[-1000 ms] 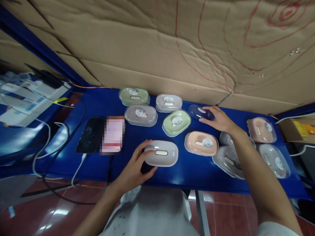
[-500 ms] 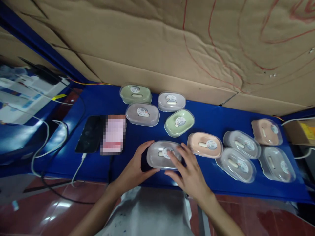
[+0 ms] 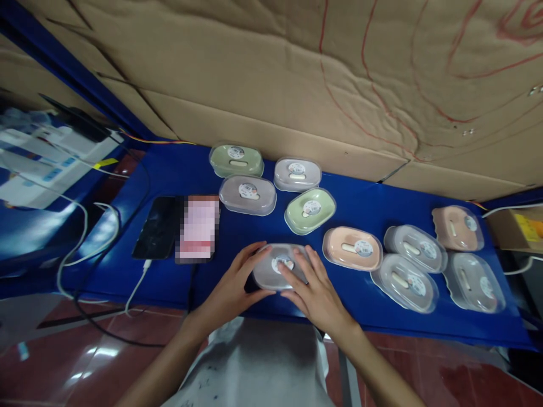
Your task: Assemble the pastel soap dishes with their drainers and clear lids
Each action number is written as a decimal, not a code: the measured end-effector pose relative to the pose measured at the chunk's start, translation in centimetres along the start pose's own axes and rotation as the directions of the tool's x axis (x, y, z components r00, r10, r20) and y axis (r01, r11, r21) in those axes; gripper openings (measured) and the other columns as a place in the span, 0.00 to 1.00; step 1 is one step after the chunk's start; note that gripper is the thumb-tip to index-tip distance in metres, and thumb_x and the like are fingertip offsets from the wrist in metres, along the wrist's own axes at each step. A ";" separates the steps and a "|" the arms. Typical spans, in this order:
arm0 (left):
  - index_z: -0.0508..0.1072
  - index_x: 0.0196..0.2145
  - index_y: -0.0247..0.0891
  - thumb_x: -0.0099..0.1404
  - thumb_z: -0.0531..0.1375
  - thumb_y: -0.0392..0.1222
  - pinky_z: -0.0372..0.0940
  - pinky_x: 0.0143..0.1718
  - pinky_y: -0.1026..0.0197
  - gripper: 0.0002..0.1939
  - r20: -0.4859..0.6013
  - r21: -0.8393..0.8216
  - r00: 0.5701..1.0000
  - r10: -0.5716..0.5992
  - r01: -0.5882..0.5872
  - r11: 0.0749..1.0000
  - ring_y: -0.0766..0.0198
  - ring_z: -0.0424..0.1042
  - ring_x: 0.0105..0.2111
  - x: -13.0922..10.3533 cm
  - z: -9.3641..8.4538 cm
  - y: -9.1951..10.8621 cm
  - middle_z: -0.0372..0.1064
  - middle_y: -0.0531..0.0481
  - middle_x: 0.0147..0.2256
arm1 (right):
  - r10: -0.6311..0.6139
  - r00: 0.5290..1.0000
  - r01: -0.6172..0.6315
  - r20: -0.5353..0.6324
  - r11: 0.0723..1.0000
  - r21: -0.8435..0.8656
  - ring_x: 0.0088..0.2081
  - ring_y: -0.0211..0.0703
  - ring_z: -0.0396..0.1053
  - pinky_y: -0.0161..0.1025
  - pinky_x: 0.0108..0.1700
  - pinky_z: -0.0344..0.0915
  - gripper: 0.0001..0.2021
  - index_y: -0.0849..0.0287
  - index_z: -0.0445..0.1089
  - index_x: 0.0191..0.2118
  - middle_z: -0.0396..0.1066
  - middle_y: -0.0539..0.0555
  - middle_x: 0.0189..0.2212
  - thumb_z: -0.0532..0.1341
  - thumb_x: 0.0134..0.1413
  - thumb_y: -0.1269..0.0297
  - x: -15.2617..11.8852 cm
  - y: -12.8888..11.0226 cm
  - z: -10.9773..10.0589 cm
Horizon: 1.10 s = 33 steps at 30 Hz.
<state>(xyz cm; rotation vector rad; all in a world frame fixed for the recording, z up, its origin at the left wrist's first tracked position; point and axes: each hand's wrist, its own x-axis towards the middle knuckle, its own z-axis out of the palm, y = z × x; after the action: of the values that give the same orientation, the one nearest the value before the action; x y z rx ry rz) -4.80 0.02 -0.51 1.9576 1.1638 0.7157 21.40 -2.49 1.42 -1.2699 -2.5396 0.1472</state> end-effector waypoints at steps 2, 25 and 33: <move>0.48 0.77 0.60 0.67 0.73 0.43 0.67 0.69 0.38 0.52 0.016 0.032 1.000 -0.026 0.026 0.999 0.43 0.62 0.72 0.0 -0.2 0.4 0.55 0.41 0.73 | -0.024 1.000 0.024 -0.004 0.999 -0.024 0.80 0.62 0.37 0.70 0.72 0.61 0.41 0.47 0.39 0.81 0.46 0.59 0.79 0.61 0.73 0.55 -0.6 0.5 -0.6; 0.66 0.70 0.46 0.68 0.71 0.51 0.58 0.70 0.37 0.37 0.145 0.621 0.980 0.138 -0.198 0.758 0.40 0.60 0.71 15.1 -12.2 -2.9 0.63 0.38 0.69 | 0.237 0.961 -0.258 -0.146 0.954 -0.150 0.63 0.66 0.72 0.67 0.58 0.74 0.24 0.43 0.70 0.68 0.69 0.59 0.68 0.56 0.72 0.47 4.8 17.7 -6.6; 0.61 0.73 0.46 0.72 0.68 0.53 0.57 0.70 0.35 0.38 0.131 0.584 0.979 0.154 -0.201 0.786 0.39 0.56 0.73 14.0 -11.9 -4.5 0.55 0.37 0.74 | 0.528 0.725 -0.585 -0.443 0.811 0.009 0.65 0.68 0.70 0.69 0.56 0.76 0.30 0.16 0.58 0.70 0.69 0.44 0.68 0.60 0.65 0.46 -4.4 11.7 -11.6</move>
<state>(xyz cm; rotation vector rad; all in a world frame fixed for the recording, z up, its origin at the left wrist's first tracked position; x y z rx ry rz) -9.91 17.66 3.90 2.6262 1.2696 0.3749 36.40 0.62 8.88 -1.8596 -1.7553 -0.1665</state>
